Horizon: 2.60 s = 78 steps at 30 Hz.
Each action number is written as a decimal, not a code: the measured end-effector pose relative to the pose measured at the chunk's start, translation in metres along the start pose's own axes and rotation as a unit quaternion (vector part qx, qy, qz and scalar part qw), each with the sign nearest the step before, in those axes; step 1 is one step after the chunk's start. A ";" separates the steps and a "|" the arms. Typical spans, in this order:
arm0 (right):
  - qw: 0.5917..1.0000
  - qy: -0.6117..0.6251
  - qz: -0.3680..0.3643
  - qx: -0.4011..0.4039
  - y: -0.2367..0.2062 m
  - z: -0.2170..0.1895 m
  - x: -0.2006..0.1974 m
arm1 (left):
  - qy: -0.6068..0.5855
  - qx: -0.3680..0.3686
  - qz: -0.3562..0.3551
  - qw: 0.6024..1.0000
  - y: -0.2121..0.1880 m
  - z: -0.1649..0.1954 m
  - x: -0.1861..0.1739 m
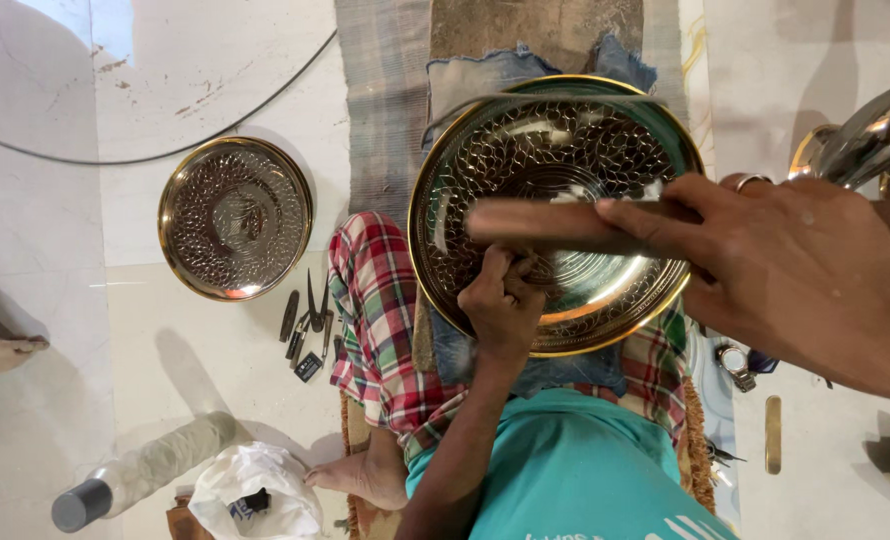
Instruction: The person holds a small metal piece on a large decorative brass plate and repeatedly strikes it with a wooden mallet. The person adjusts the metal piece's position occasionally while continuing to hammer it.
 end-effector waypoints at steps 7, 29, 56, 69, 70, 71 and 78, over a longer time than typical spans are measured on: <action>0.997 0.071 0.032 0.007 0.007 -0.006 -0.003 | -0.035 -0.004 0.027 0.999 0.000 0.000 0.000; 0.970 0.226 0.082 0.024 0.019 -0.004 -0.004 | -0.036 -0.003 0.057 0.998 -0.001 -0.003 0.008; 0.799 0.484 0.356 0.026 -0.030 -0.017 0.105 | 0.024 0.276 -0.282 0.919 0.068 -0.034 -0.006; 0.621 0.622 0.436 0.193 -0.070 -0.115 0.203 | 0.087 0.436 -0.498 0.744 0.118 -0.007 0.008; 0.630 0.600 0.447 0.208 -0.071 -0.117 0.205 | 0.080 0.443 -0.497 0.742 0.119 -0.006 0.008; 0.638 0.578 0.458 0.222 -0.072 -0.117 0.207 | 0.073 0.450 -0.495 0.740 0.119 -0.006 0.009; 0.664 0.560 0.476 0.139 -0.056 -0.080 0.205 | 0.088 0.404 -0.455 0.789 0.106 -0.010 -0.001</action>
Point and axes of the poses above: each hand's wrist, its own y-axis towards the middle knuckle, its own x-axis out of the palm, z = x × y, the point moved 1 cm from there along y, towards the middle knuckle, and after that the axes turned 10 degrees about y, right-handed, at the moved point
